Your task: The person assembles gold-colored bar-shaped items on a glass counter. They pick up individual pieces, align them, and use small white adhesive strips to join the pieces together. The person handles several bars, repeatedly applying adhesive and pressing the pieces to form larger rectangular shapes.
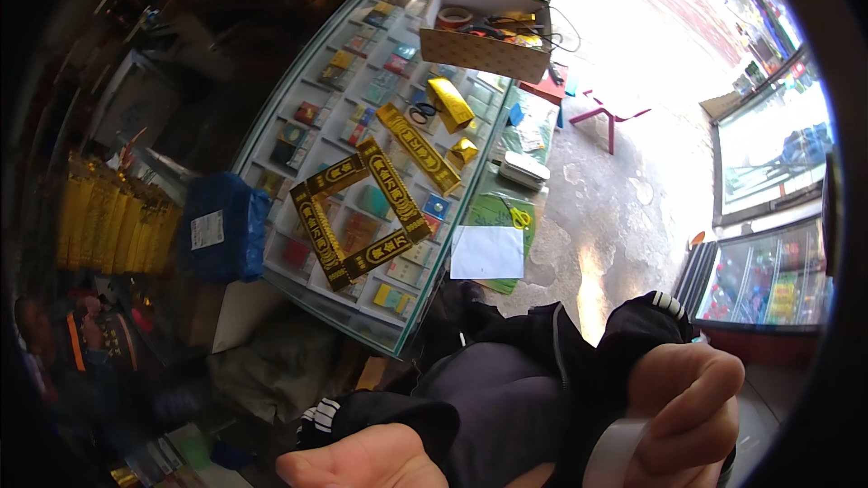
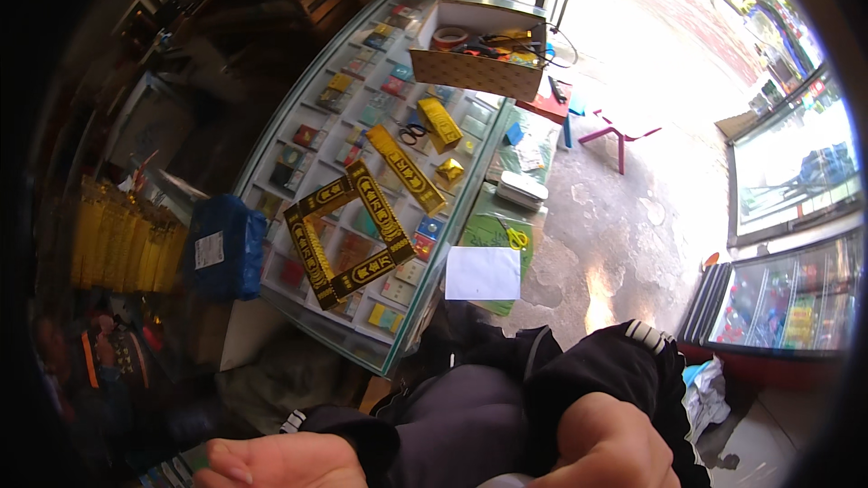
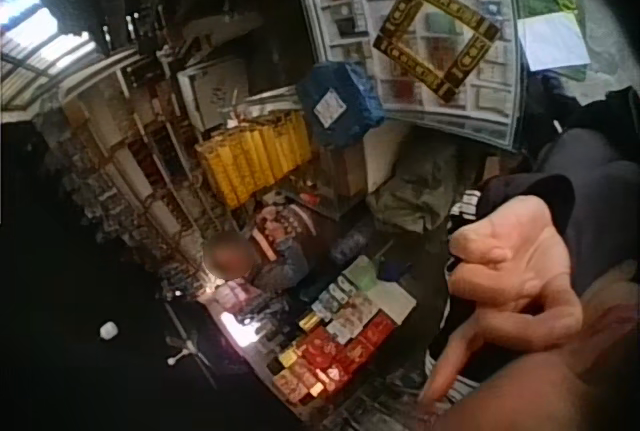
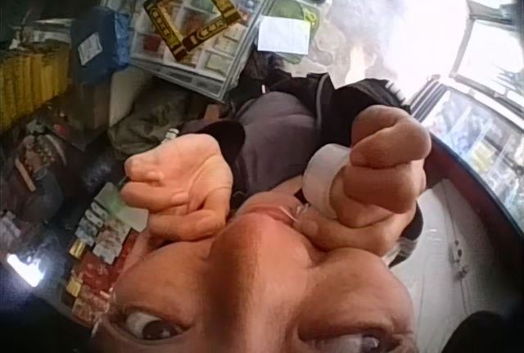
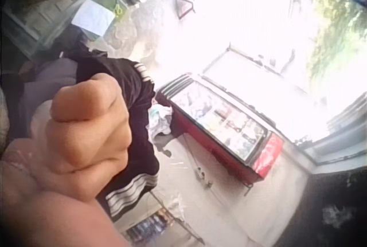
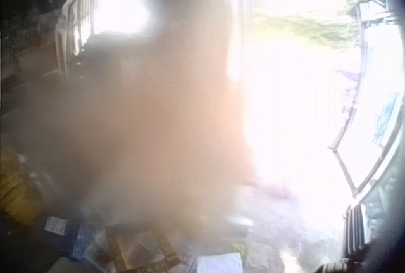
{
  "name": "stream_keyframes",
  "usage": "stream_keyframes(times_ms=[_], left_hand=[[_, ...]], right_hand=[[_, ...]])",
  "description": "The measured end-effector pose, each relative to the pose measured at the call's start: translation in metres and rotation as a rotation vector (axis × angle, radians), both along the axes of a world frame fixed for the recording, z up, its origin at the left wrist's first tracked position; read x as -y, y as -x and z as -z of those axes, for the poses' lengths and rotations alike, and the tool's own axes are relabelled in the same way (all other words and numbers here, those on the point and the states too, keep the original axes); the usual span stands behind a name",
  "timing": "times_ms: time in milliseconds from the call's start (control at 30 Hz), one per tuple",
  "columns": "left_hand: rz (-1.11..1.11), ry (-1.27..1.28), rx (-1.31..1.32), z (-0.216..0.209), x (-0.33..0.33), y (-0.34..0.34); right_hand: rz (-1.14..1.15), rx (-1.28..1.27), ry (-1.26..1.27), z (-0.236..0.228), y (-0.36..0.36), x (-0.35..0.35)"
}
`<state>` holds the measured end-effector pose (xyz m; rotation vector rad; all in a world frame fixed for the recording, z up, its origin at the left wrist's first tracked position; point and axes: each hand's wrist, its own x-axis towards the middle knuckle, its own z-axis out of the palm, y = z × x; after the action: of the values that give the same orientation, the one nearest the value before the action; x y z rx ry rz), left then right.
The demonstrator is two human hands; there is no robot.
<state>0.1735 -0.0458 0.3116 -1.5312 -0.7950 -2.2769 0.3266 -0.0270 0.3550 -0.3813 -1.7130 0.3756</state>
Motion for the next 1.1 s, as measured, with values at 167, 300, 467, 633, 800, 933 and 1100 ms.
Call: stream_keyframes(times_ms=[167, 300, 467, 633, 800, 933, 1100], left_hand=[[0.111, 0.011, 0.092, 0.002, -0.006, -0.002], [0.205, 0.158, 0.139, 0.012, -0.004, 0.007], [0.246, 0.604, 0.172, 0.07, -0.017, 0.044], [0.628, 1.072, 0.315, 0.121, -0.011, 0.07], [0.707, 1.273, 0.534, 0.144, -0.013, 0.073], [0.76, 1.341, 0.547, 0.151, -0.021, 0.072], [0.812, 1.4, 0.501, 0.148, -0.03, 0.068]], right_hand=[[-0.148, 0.051, -0.018, 0.013, -0.017, -0.01], [0.064, 0.101, 0.273, 0.067, -0.019, -0.038], [0.255, 0.544, 0.496, 0.21, 0.007, -0.109], [0.268, 0.873, 0.356, 0.334, 0.013, -0.143], [0.281, 1.009, 0.368, 0.344, 0.023, -0.152], [0.056, 0.635, 0.649, 0.295, 0.024, -0.137], [-0.81, 0.145, 1.409, 0.233, 0.017, -0.133]])
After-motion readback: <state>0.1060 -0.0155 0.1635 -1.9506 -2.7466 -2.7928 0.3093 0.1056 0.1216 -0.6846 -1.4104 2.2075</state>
